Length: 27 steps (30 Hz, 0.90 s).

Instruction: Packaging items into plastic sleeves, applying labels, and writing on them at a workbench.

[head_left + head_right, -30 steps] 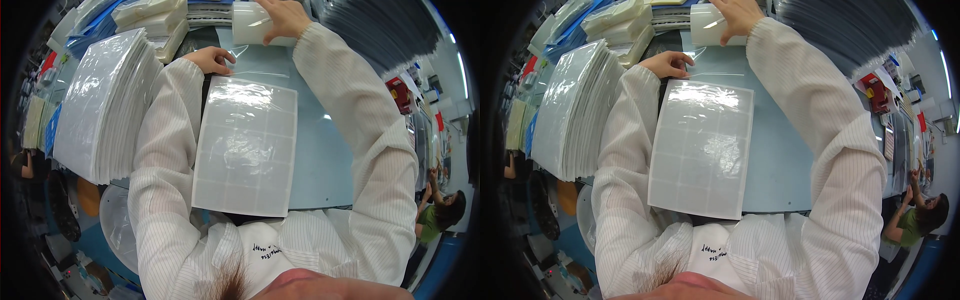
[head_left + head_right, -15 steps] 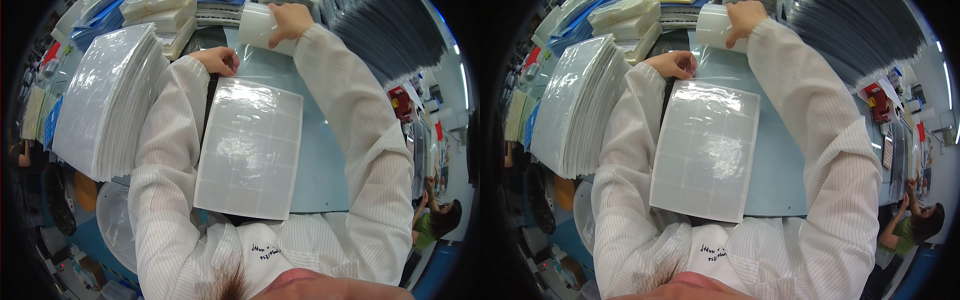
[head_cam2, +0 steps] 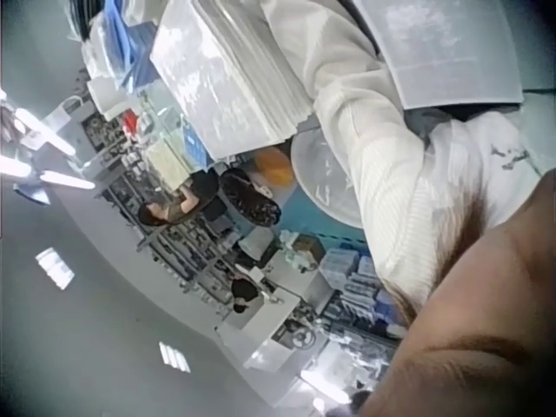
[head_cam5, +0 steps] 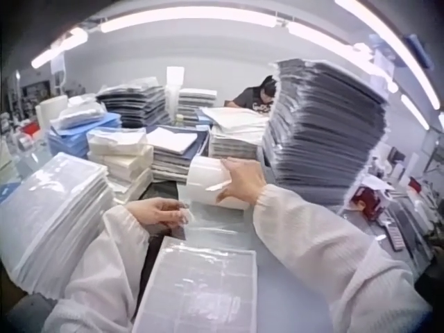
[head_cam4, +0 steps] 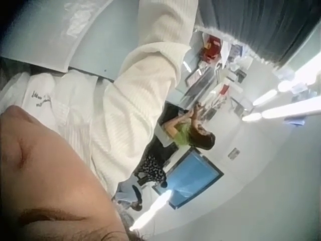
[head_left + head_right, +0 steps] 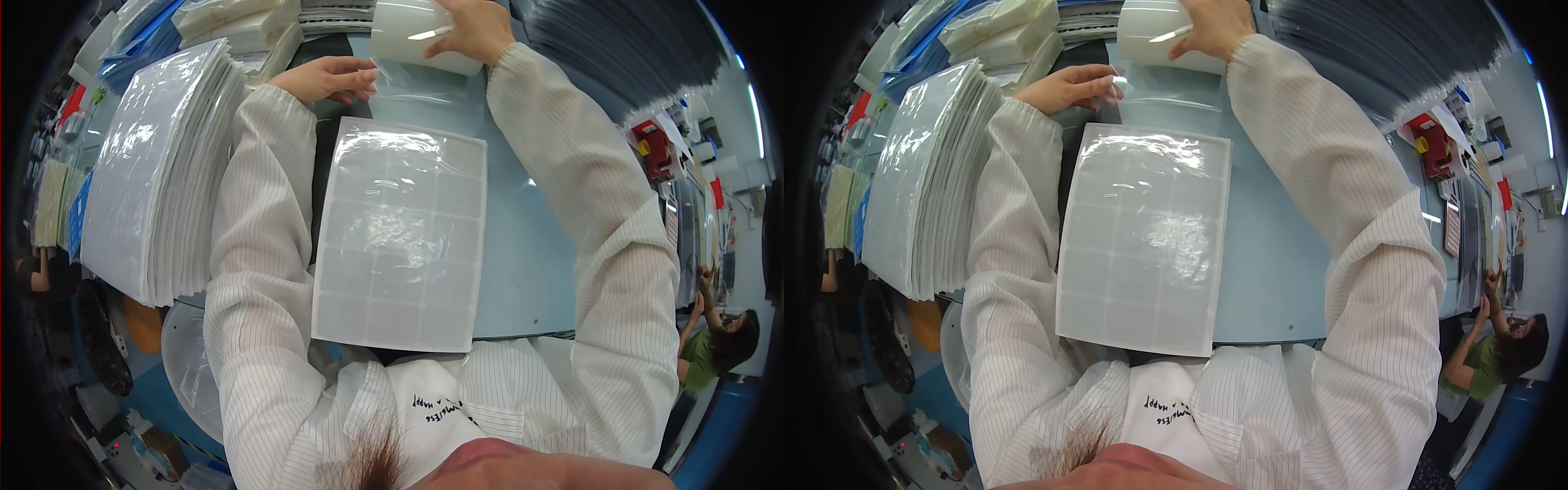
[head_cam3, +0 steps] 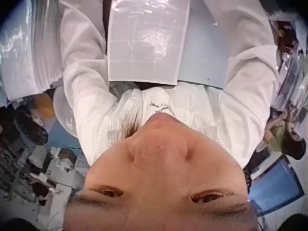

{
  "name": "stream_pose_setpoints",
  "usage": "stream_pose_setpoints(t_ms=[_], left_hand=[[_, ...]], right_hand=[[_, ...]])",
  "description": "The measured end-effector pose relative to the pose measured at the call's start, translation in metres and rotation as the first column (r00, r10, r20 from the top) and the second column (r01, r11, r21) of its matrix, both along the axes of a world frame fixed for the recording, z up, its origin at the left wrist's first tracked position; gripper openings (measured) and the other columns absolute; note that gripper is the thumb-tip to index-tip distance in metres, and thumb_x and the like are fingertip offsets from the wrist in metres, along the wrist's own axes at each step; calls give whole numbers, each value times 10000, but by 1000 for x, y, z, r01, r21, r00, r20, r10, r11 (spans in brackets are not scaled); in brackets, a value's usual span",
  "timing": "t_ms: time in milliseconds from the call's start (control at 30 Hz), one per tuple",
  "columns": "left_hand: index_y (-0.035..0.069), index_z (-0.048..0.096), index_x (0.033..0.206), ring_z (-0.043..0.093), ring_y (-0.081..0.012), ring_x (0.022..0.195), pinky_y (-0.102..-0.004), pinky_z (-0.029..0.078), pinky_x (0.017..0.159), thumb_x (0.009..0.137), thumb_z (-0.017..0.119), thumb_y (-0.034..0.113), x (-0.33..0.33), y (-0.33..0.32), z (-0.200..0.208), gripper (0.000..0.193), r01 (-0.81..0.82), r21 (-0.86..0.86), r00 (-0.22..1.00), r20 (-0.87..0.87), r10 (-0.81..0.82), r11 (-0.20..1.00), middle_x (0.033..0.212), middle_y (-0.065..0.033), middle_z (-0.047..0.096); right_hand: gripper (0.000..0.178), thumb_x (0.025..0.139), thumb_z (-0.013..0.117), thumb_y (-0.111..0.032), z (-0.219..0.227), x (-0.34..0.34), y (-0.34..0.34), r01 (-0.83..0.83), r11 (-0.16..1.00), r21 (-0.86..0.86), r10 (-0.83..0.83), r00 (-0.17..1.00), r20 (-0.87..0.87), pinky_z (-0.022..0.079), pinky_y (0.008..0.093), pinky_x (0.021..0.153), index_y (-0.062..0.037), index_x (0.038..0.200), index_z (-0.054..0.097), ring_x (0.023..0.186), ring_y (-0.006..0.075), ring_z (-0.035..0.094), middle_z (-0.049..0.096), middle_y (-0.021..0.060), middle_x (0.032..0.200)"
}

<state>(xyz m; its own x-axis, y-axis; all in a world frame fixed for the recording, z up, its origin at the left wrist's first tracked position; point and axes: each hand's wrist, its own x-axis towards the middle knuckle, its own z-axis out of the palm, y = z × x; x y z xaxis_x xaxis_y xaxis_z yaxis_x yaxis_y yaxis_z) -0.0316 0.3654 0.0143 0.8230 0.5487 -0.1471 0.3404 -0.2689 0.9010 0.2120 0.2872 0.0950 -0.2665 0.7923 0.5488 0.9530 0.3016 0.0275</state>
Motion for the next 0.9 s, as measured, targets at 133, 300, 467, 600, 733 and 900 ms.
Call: stream_pose_setpoints(t_ms=[133,300,467,600,733,900], left_hand=[[21,571,1156,566,-174,883,-298,454,808,807,600,544,11,-3,6,630,-133,-153,985,86,148,979,963,-92,628],[35,673,920,466,-62,583,-190,359,524,809,677,360,33,0,-21,342,-454,-140,883,66,465,880,712,32,569],[13,664,825,458,-60,551,-203,337,499,791,689,278,33,5,-29,269,-398,-40,915,-82,394,916,658,10,564],[15,636,705,434,-76,468,-240,319,452,796,679,271,35,-5,-22,275,-300,123,922,-216,321,946,576,-3,541],[-23,653,747,563,-141,544,-269,447,539,751,698,296,31,-9,-15,322,-231,192,907,-313,283,954,646,-80,617],[-29,653,728,573,-138,550,-264,451,546,745,695,265,31,-12,-9,298,-254,154,905,-311,291,955,656,-83,629]], right_hand=[[666,541,807,-390,4,0,-7,303,939,-165,-339,898,-282,481,350,792,-46,1076,611,889,278,630,645,149,1002],[537,686,751,-359,-8,-4,-9,59,927,-369,-270,789,-552,482,296,764,-25,1079,604,838,212,635,654,135,941],[242,774,680,-329,-52,-11,7,14,878,-478,-276,831,-483,461,274,733,-119,885,725,726,111,625,692,-5,757],[312,804,663,-312,-50,-21,13,2,891,-453,-267,812,-519,447,249,735,-68,998,670,744,102,596,675,14,737],[372,815,655,-323,-56,-43,5,-42,860,-509,-296,772,-562,451,270,707,-72,1082,594,720,110,586,638,28,738],[204,868,582,-204,-66,-43,5,-114,849,-516,-248,777,-578,456,317,661,-64,1013,555,714,196,603,614,80,747]])
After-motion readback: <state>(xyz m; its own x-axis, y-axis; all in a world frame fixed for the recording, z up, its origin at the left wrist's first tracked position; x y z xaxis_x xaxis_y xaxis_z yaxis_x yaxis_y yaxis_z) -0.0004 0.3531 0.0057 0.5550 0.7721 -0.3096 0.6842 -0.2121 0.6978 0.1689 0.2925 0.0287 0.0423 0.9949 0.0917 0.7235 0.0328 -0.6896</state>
